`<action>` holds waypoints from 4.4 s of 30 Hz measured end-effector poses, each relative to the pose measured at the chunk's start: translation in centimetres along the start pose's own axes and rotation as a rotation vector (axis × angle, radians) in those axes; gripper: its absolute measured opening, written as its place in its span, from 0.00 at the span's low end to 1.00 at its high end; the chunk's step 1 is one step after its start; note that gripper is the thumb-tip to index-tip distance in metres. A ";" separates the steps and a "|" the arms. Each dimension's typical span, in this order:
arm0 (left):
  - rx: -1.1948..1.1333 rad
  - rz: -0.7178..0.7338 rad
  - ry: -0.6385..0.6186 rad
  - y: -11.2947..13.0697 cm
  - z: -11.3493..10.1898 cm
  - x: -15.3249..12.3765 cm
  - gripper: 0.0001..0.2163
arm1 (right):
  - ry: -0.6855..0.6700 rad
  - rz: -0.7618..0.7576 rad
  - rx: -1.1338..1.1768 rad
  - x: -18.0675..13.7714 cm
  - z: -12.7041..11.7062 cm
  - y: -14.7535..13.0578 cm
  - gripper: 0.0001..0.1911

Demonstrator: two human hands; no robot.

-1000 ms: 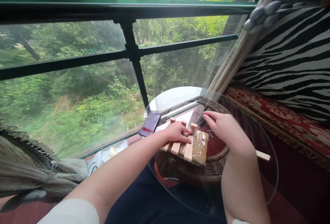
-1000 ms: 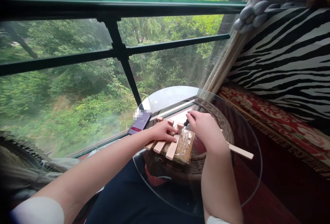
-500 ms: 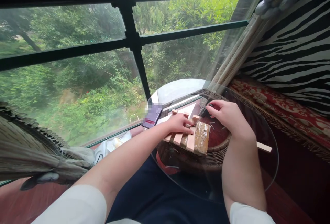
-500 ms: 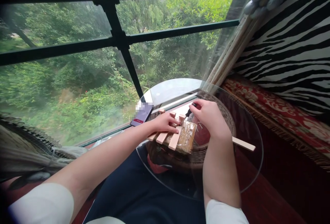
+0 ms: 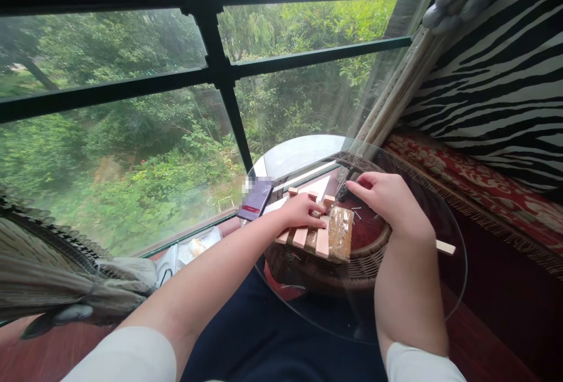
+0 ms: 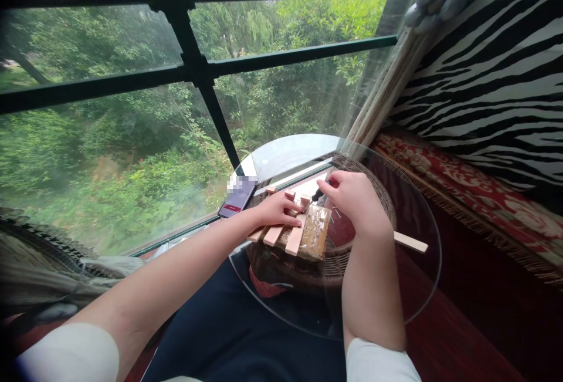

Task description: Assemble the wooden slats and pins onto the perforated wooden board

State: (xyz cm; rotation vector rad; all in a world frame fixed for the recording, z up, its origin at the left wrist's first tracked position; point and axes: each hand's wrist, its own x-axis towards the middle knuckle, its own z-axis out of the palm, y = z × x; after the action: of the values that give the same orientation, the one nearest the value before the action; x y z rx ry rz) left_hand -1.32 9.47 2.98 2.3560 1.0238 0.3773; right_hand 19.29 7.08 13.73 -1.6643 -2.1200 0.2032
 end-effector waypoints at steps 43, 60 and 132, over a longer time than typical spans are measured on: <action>-0.031 -0.006 0.017 0.1 0.0 0.0 0.20 | -0.036 -0.175 0.094 0.4 1.2 1.0 0.21; -0.031 -0.005 0.031 0.0 0.1 0.1 0.20 | 0.075 -0.096 -0.050 0.6 2.1 -0.3 0.16; -0.085 -0.047 0.049 0.2 0.3 0.2 0.19 | -0.027 -0.127 0.132 1.1 3.2 0.9 0.21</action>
State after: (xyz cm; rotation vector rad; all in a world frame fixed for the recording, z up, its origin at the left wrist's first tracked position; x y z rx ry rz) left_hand -0.91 9.43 2.82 2.2531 1.0623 0.4538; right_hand 18.54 8.87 10.81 -1.4546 -2.1736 0.3210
